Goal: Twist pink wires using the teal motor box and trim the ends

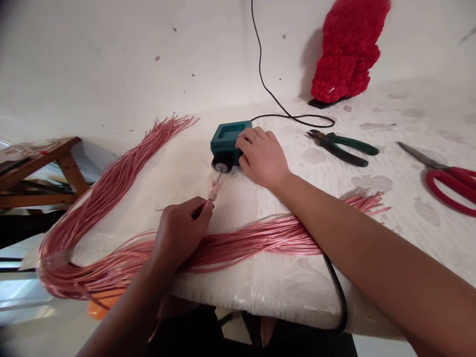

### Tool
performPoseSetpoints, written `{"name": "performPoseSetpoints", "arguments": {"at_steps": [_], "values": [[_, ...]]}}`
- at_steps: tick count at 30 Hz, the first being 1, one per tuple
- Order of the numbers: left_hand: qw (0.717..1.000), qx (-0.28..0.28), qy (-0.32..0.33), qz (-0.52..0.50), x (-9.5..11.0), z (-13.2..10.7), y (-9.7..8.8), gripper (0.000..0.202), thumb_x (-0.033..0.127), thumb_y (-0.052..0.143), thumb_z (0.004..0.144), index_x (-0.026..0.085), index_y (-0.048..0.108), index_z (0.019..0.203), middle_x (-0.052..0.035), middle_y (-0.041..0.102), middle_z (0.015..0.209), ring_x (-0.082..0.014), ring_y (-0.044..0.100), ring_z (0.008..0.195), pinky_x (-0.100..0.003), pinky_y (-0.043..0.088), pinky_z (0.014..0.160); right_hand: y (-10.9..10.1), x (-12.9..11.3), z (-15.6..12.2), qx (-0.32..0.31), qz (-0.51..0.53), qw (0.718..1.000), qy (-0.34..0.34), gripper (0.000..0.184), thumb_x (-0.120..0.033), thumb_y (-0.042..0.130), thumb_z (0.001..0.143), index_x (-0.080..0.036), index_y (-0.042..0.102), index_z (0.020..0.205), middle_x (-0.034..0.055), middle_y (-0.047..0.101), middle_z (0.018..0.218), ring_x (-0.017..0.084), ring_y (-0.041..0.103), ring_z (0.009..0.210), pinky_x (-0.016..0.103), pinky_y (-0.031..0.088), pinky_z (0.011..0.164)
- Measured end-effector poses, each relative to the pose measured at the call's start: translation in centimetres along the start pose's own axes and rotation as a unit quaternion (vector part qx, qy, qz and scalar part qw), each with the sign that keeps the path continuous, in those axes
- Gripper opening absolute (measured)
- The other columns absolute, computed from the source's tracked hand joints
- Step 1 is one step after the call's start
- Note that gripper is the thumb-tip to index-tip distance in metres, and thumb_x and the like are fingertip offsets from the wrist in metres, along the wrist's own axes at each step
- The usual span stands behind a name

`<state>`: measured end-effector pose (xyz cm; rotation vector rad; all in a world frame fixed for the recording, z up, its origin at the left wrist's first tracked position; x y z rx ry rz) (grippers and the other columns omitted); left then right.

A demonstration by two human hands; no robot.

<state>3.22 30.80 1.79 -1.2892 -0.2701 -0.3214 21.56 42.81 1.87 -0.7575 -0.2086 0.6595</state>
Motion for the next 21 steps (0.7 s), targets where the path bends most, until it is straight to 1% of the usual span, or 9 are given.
{"name": "performPoseSetpoints", "arguments": {"at_steps": [6, 11, 14, 17, 21], "values": [[1.0, 0.006, -0.007, -0.008, 0.0, -0.3, -0.2, 0.028, 0.029, 0.056, 0.089, 0.017, 0.071, 0.068, 0.0034, 0.048, 0.051, -0.0105, 0.047, 0.053, -0.027, 0.03, 0.058, 0.2, 0.2, 0.0, 0.011, 0.006, 1.0, 0.0, 0.024, -0.013, 0.048, 0.084, -0.021, 0.063, 0.101, 0.0106, 0.067, 0.119, 0.032, 0.058, 0.108, 0.046, 0.044, 0.085], [1.0, 0.005, 0.012, -0.011, -0.1, -0.9, -0.6, 0.026, 0.029, 0.057, 0.089, 0.018, 0.073, 0.072, 0.0039, 0.052, 0.052, -0.01, 0.048, 0.052, -0.026, 0.032, 0.058, 0.3, 0.3, 0.0, 0.011, 0.008, 1.0, 0.007, 0.025, -0.013, 0.047, 0.083, -0.022, 0.062, 0.101, 0.0102, 0.067, 0.119, 0.031, 0.058, 0.108, 0.047, 0.045, 0.087], [1.0, -0.003, 0.017, -0.022, -0.1, -1.5, -0.9, 0.024, 0.029, 0.057, 0.09, 0.019, 0.075, 0.079, 0.0033, 0.059, 0.054, -0.011, 0.053, 0.052, -0.026, 0.036, 0.058, 0.2, 0.2, 0.0, 0.009, 0.008, 1.0, 0.009, 0.027, -0.012, 0.047, 0.083, -0.022, 0.061, 0.104, 0.0104, 0.066, 0.12, 0.032, 0.057, 0.11, 0.048, 0.045, 0.089], [0.999, 0.0, 0.021, -0.045, 0.0, -2.2, -1.4, 0.023, 0.029, 0.056, 0.092, 0.021, 0.077, 0.087, 0.0013, 0.069, 0.062, -0.0134, 0.061, 0.057, -0.026, 0.042, 0.061, 0.2, 0.1, -0.1, 0.005, 0.005, 1.0, 0.013, 0.029, -0.012, 0.048, 0.083, -0.022, 0.06, 0.107, 0.0106, 0.067, 0.12, 0.032, 0.057, 0.111, 0.048, 0.045, 0.092], [0.996, 0.006, 0.039, -0.079, 0.3, -2.9, -2.0, 0.022, 0.029, 0.056, 0.093, 0.021, 0.077, 0.089, -0.0006, 0.076, 0.072, -0.0143, 0.067, 0.061, -0.026, 0.044, 0.059, 0.1, 0.1, -0.1, -0.001, 0.008, 1.0, 0.016, 0.03, -0.013, 0.049, 0.081, -0.022, 0.059, 0.108, 0.0106, 0.067, 0.12, 0.033, 0.058, 0.11, 0.049, 0.045, 0.093]]}}
Point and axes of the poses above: each hand's wrist, its own z-axis towards the middle knuckle, its own y-axis out of the palm, x = y × z, the point moved 4 cm from there along z, towards the middle knuckle
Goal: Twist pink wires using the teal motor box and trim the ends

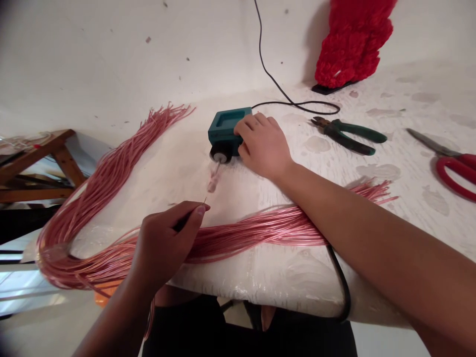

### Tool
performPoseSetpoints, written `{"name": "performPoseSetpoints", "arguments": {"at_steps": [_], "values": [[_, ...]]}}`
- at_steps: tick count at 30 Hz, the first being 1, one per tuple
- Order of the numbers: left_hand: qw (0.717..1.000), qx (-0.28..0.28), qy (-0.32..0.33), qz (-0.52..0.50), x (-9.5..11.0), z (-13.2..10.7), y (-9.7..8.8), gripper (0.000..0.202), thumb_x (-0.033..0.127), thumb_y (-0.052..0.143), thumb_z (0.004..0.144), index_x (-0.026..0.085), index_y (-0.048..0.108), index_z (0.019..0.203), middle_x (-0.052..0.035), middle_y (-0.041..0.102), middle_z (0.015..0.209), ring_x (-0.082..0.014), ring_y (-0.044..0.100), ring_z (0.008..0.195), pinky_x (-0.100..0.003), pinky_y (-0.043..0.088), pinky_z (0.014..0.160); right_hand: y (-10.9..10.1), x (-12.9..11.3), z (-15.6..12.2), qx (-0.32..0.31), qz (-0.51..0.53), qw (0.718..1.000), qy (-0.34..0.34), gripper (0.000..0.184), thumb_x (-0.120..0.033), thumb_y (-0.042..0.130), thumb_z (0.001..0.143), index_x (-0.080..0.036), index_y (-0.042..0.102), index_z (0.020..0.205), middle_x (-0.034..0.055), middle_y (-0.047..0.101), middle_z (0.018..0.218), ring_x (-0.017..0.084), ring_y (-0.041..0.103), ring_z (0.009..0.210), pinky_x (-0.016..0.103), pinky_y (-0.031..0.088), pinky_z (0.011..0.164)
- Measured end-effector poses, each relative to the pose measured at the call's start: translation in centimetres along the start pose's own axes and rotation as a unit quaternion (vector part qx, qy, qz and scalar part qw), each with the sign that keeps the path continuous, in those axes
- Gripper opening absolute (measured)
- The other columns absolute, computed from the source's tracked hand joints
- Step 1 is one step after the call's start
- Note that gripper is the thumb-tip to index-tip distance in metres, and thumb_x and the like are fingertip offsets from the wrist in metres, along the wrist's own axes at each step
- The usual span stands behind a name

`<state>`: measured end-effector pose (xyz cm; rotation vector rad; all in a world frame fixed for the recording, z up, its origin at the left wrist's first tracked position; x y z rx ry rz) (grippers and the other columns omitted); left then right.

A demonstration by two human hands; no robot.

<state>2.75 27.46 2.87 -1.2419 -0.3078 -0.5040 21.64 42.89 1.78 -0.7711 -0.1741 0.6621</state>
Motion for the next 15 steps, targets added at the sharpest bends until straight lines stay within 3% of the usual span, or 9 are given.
{"name": "performPoseSetpoints", "arguments": {"at_steps": [9, 15], "values": [[1.0, 0.008, 0.003, -0.024, 0.0, -0.8, -0.3, 0.019, 0.026, 0.058, 0.092, 0.02, 0.076, 0.086, -0.0004, 0.078, 0.078, -0.0137, 0.069, 0.064, -0.024, 0.044, 0.054, -0.1, 0.0, 0.0, -0.016, 0.009, 1.0, 0.002, 0.031, -0.012, 0.049, 0.08, -0.022, 0.057, 0.108, 0.0101, 0.064, 0.121, 0.032, 0.056, 0.114, 0.049, 0.045, 0.098], [0.999, 0.024, 0.0, -0.046, 0.4, -1.2, -0.7, 0.017, 0.023, 0.059, 0.091, 0.019, 0.075, 0.086, 0.0035, 0.069, 0.063, -0.0102, 0.06, 0.054, -0.023, 0.042, 0.052, -0.6, -0.4, 0.1, -0.031, 0.01, 0.999, 0.011, 0.031, -0.011, 0.049, 0.081, -0.023, 0.058, 0.108, 0.0114, 0.064, 0.124, 0.031, 0.055, 0.116, 0.049, 0.046, 0.098]]}}
Point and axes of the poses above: each hand's wrist, its own z-axis towards the middle knuckle, its own y-axis out of the palm, x = y × z, the point moved 4 cm from there along z, towards the middle knuckle
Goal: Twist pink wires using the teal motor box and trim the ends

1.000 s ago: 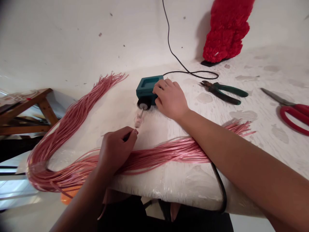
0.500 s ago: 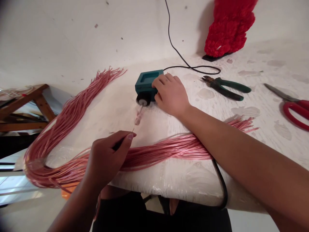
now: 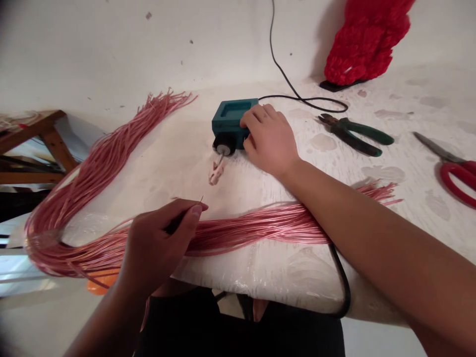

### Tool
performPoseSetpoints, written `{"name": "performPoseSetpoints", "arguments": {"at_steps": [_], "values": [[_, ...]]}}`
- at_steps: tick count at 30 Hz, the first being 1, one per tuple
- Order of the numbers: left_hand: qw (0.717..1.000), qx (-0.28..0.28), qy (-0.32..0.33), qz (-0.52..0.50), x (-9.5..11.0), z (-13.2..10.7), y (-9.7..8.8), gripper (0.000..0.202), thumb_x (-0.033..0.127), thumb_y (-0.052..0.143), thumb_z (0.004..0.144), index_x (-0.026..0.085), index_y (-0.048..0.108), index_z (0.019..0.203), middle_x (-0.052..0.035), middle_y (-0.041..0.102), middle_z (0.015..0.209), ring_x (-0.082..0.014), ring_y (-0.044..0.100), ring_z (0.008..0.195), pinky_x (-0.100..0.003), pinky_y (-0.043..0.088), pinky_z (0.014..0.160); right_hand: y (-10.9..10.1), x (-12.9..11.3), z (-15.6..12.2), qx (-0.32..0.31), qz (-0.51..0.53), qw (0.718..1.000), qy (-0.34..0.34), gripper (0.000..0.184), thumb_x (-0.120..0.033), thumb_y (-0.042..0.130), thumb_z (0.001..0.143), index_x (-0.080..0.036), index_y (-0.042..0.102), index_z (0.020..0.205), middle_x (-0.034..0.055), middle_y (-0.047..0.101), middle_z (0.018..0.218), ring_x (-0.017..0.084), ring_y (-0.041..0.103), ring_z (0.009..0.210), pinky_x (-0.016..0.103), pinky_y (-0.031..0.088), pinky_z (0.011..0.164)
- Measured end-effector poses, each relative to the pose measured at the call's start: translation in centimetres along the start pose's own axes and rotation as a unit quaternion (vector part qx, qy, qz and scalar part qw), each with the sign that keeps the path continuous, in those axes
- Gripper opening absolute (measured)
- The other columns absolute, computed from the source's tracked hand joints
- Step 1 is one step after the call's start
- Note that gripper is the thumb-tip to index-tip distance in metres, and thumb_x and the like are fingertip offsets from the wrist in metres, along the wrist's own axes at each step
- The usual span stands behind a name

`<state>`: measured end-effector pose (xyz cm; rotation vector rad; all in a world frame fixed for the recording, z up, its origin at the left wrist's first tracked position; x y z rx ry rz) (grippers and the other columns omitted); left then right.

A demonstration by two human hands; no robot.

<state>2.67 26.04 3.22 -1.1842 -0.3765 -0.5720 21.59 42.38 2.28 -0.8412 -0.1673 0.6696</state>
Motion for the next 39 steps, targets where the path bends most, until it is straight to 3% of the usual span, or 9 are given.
{"name": "performPoseSetpoints", "arguments": {"at_steps": [9, 12, 16, 18, 21, 23, 29, 35, 39], "values": [[0.985, 0.033, 0.14, -0.092, 2.9, -2.6, -2.6, 0.015, 0.007, 0.058, 0.088, 0.018, 0.067, 0.092, 0.0049, 0.069, 0.07, -0.0053, 0.064, 0.059, -0.016, 0.047, 0.054, -0.8, -0.9, 0.1, 0.044, 0.075, 0.996, 0.005, 0.021, -0.017, 0.05, 0.081, -0.021, 0.061, 0.099, 0.0091, 0.07, 0.108, 0.03, 0.062, 0.105, 0.047, 0.049, 0.091], [0.977, 0.041, 0.18, -0.109, 2.9, -3.1, -3.0, 0.019, 0.003, 0.059, 0.086, 0.017, 0.066, 0.097, 0.0016, 0.075, 0.084, -0.0075, 0.07, 0.073, -0.017, 0.053, 0.064, -3.6, -3.9, 0.7, 0.018, 0.153, 0.988, 0.008, 0.013, -0.019, 0.052, 0.084, -0.022, 0.063, 0.089, 0.0043, 0.069, 0.087, 0.023, 0.065, 0.083, 0.037, 0.051, 0.076], [0.974, 0.07, 0.159, -0.142, 2.0, -3.2, -3.3, 0.02, 0.005, 0.057, 0.087, 0.019, 0.066, 0.099, 0.0041, 0.066, 0.071, -0.0056, 0.059, 0.054, -0.019, 0.046, 0.049, -8.0, -7.7, 1.4, -0.019, 0.243, 0.968, 0.063, 0.015, -0.02, 0.056, 0.086, -0.02, 0.064, 0.074, -0.0006, 0.063, 0.067, 0.014, 0.058, 0.061, 0.029, 0.043, 0.06], [0.974, 0.085, 0.144, -0.153, 1.7, -3.3, -3.4, 0.022, 0.004, 0.056, 0.087, 0.019, 0.067, 0.1, 0.0053, 0.06, 0.065, -0.0053, 0.055, 0.051, -0.019, 0.044, 0.046, -7.5, -9.3, 1.0, -0.187, 0.316, 0.927, 0.08, 0.026, -0.03, 0.056, 0.092, -0.019, 0.065, 0.071, -0.0018, 0.057, 0.058, 0.011, 0.051, 0.053, 0.027, 0.036, 0.052], [0.974, 0.101, 0.149, -0.138, 1.9, -3.6, -3.5, 0.026, 0.002, 0.056, 0.086, 0.019, 0.067, 0.101, 0.0037, 0.065, 0.073, -0.0067, 0.062, 0.062, -0.018, 0.05, 0.056, -4.8, -11.3, -1.5, -0.444, 0.377, 0.811, 0.057, 0.042, -0.048, 0.055, 0.095, -0.018, 0.062, 0.066, -0.001, 0.058, 0.057, 0.01, 0.047, 0.05, 0.026, 0.032, 0.049], [0.973, 0.098, 0.174, -0.118, 2.4, -3.7, -3.6, 0.027, 0.002, 0.058, 0.084, 0.019, 0.067, 0.103, 0.0022, 0.072, 0.084, -0.0082, 0.067, 0.074, -0.018, 0.054, 0.066, -3.2, -12.0, -2.9, -0.516, 0.391, 0.76, 0.055, 0.046, -0.052, 0.053, 0.094, -0.017, 0.06, 0.065, 0.0, 0.06, 0.06, 0.01, 0.049, 0.051, 0.026, 0.033, 0.05], [0.967, 0.044, 0.237, -0.086, 4.0, -3.9, -2.9, 0.018, 0.009, 0.065, 0.085, 0.016, 0.07, 0.101, 0.0001, 0.074, 0.08, -0.0085, 0.068, 0.069, -0.019, 0.054, 0.064, -1.4, -13.3, -3.8, -0.485, 0.458, 0.74, 0.092, 0.031, -0.045, 0.058, 0.092, -0.017, 0.066, 0.081, 0.0002, 0.066, 0.067, 0.012, 0.06, 0.061, 0.023, 0.042, 0.055], [0.95, -0.069, 0.28, -0.116, 4.9, -5.6, 0.1, 0.016, 0.015, 0.059, 0.093, 0.016, 0.07, 0.104, 0.0012, 0.066, 0.071, -0.0092, 0.059, 0.057, -0.024, 0.046, 0.052, -0.6, -13.6, -4.2, -0.478, 0.571, 0.644, 0.176, 0.015, -0.031, 0.059, 0.092, -0.017, 0.065, 0.089, -0.0041, 0.062, 0.062, 0.008, 0.056, 0.048, 0.019, 0.042, 0.044], [0.937, -0.152, 0.296, -0.104, 5.2, -7.0, 2.0, 0.019, 0.019, 0.054, 0.098, 0.015, 0.072, 0.096, 0.0019, 0.06, 0.063, -0.0101, 0.05, 0.051, -0.026, 0.037, 0.044, -0.6, -13.6, -4.5, -0.492, 0.558, 0.649, 0.158, 0.022, -0.036, 0.059, 0.093, -0.017, 0.065, 0.085, -0.0021, 0.065, 0.065, 0.008, 0.058, 0.048, 0.018, 0.042, 0.042]]}}
Point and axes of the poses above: each hand's wrist, its own z-axis towards the middle knuckle, its own y-axis out of the palm, x = y × z, the point moved 4 cm from there along z, towards the middle knuckle
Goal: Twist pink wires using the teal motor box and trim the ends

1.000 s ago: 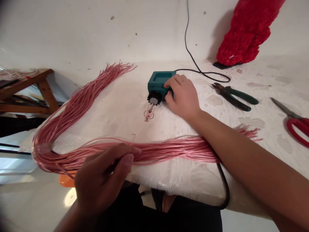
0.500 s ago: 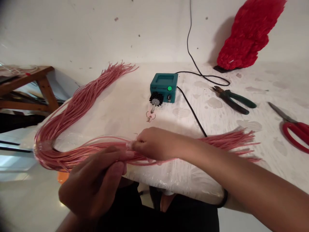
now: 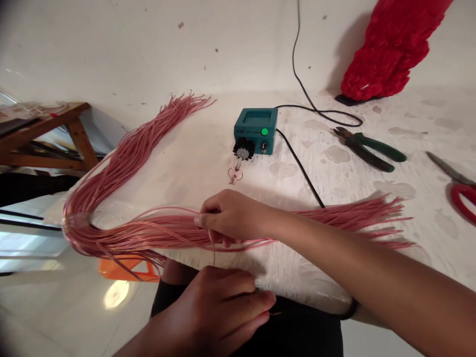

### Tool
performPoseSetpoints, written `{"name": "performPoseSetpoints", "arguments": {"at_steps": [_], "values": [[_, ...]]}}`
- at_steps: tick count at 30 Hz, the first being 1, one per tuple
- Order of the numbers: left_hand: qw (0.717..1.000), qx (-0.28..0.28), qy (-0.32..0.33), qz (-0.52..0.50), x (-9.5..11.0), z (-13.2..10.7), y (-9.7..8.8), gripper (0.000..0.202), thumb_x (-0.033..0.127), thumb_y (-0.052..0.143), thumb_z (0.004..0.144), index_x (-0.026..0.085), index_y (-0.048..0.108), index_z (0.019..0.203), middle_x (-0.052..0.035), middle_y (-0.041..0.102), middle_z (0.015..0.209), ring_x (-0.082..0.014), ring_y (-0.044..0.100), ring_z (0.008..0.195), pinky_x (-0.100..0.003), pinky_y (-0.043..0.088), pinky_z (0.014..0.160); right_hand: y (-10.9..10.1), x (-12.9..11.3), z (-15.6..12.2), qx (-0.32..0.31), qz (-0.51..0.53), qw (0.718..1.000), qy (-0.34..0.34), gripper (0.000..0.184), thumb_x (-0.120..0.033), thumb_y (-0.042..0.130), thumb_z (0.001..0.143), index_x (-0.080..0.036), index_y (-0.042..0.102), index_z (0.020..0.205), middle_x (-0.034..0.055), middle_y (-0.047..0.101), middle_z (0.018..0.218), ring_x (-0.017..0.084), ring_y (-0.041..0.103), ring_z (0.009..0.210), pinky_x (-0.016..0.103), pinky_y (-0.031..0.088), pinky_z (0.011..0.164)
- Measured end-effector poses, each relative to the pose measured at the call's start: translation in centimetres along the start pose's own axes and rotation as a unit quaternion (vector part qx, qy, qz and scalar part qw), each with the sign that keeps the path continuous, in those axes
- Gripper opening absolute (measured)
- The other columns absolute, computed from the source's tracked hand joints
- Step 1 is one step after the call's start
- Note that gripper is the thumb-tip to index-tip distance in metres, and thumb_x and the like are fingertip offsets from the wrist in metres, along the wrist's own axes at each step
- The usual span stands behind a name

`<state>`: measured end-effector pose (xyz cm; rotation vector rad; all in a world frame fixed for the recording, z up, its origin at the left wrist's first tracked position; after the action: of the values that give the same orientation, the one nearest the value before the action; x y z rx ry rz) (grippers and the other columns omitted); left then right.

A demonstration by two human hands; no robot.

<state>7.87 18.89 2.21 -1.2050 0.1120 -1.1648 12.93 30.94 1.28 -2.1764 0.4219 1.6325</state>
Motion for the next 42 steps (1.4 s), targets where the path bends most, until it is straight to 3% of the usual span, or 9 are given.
{"name": "performPoseSetpoints", "arguments": {"at_steps": [6, 9, 11, 15, 18, 20, 25, 31, 42], "values": [[0.999, 0.001, -0.029, -0.019, -0.4, -0.3, -0.5, 0.016, 0.017, 0.057, 0.096, 0.014, 0.071, 0.101, 0.0006, 0.065, 0.071, -0.0108, 0.058, 0.06, -0.025, 0.046, 0.054, 0.3, 0.1, -0.3, -0.04, -0.008, 0.999, -0.007, 0.016, -0.03, 0.062, 0.09, -0.016, 0.069, 0.095, -0.0005, 0.068, 0.072, 0.008, 0.059, 0.053, 0.019, 0.045, 0.046], [0.991, -0.051, -0.033, -0.117, -0.4, -0.7, -1.5, 0.031, 0.034, 0.064, 0.095, 0.013, 0.068, 0.117, -0.0044, 0.074, 0.092, -0.0147, 0.069, 0.082, -0.024, 0.055, 0.071, -0.1, 0.2, -0.3, -0.033, 0.001, 0.999, -0.015, 0.012, -0.024, 0.063, 0.089, -0.016, 0.07, 0.095, -0.0011, 0.068, 0.072, 0.008, 0.06, 0.055, 0.019, 0.047, 0.051], [0.985, -0.036, -0.057, -0.16, -0.5, -1.2, -2.7, 0.044, 0.044, 0.063, 0.095, 0.016, 0.062, 0.129, -0.0059, 0.076, 0.103, -0.0181, 0.071, 0.095, -0.028, 0.057, 0.086, -0.4, 0.2, -0.2, -0.025, 0.007, 0.999, -0.021, 0.013, -0.025, 0.065, 0.088, -0.016, 0.071, 0.096, -0.0012, 0.068, 0.072, 0.008, 0.061, 0.055, 0.019, 0.048, 0.052], [0.962, 0.156, -0.182, -0.129, -2.0, -2.5, -5.8, 0.026, 0.027, 0.053, 0.1, 0.025, 0.062, 0.124, -0.0014, 0.075, 0.091, -0.0152, 0.072, 0.082, -0.027, 0.06, 0.078, -0.7, 0.1, 0.0, -0.016, 0.046, 0.998, -0.041, 0.015, -0.029, 0.069, 0.087, -0.017, 0.071, 0.095, -0.0019, 0.068, 0.069, 0.009, 0.062, 0.056, 0.02, 0.048, 0.053], [0.896, 0.319, -0.31, -0.018, -3.7, -3.6, -7.5, 0.013, 0.022, 0.057, 0.096, 0.023, 0.067, 0.104, -0.0001, 0.072, 0.083, -0.0144, 0.071, 0.076, -0.026, 0.06, 0.073, -0.7, -0.3, 0.0, 0.006, 0.071, 0.996, -0.056, 0.014, -0.031, 0.071, 0.086, -0.017, 0.071, 0.091, -0.0034, 0.067, 0.066, 0.008, 0.06, 0.054, 0.02, 0.048, 0.052], [0.859, 0.351, -0.372, 0.013, -4.7, -3.8, -7.6, 0.01, 0.026, 0.065, 0.091, 0.021, 0.068, 0.1, -0.0008, 0.074, 0.087, -0.0157, 0.072, 0.079, -0.028, 0.06, 0.075, -0.8, -0.7, -0.2, 0.033, 0.072, 0.994, -0.07, 0.015, -0.031, 0.071, 0.086, -0.018, 0.072, 0.092, -0.0036, 0.066, 0.067, 0.008, 0.058, 0.053, 0.02, 0.047, 0.052], [0.869, 0.273, -0.4, -0.099, -5.8, -2.8, -5.9, 0.006, 0.018, 0.067, 0.084, 0.02, 0.071, 0.087, 0.002, 0.074, 0.078, -0.0125, 0.07, 0.071, -0.021, 0.057, 0.064, -0.9, -1.0, -0.5, 0.087, 0.096, 0.984, -0.119, 0.014, -0.03, 0.072, 0.085, -0.019, 0.073, 0.093, -0.0033, 0.067, 0.068, 0.008, 0.057, 0.054, 0.021, 0.047, 0.053], [0.854, 0.291, -0.41, -0.133, -5.6, -2.4, -5.4, 0.009, 0.015, 0.065, 0.083, 0.02, 0.073, 0.083, 0.0058, 0.069, 0.062, -0.0083, 0.064, 0.056, -0.017, 0.051, 0.054, -0.7, -0.8, -0.5, 0.109, 0.082, 0.982, -0.132, 0.013, -0.031, 0.072, 0.086, -0.019, 0.073, 0.092, -0.0035, 0.067, 0.069, 0.007, 0.057, 0.056, 0.021, 0.047, 0.053], [0.867, 0.255, -0.389, -0.178, -6.0, -2.3, -5.1, 0.014, 0.016, 0.062, 0.089, 0.018, 0.072, 0.079, 0.0056, 0.062, 0.057, -0.0061, 0.057, 0.053, -0.015, 0.047, 0.052, -0.5, -1.2, -0.7, 0.092, 0.098, 0.982, -0.136, 0.009, -0.026, 0.073, 0.084, -0.019, 0.071, 0.081, -0.0057, 0.063, 0.062, 0.006, 0.054, 0.053, 0.017, 0.042, 0.049]]}}
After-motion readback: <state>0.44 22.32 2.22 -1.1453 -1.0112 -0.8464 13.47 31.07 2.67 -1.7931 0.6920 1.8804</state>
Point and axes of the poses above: each hand's wrist, its own z-axis towards the middle knuckle, its own y-axis out of the palm, x = y × z, the point moved 4 cm from there along z, towards the middle knuckle
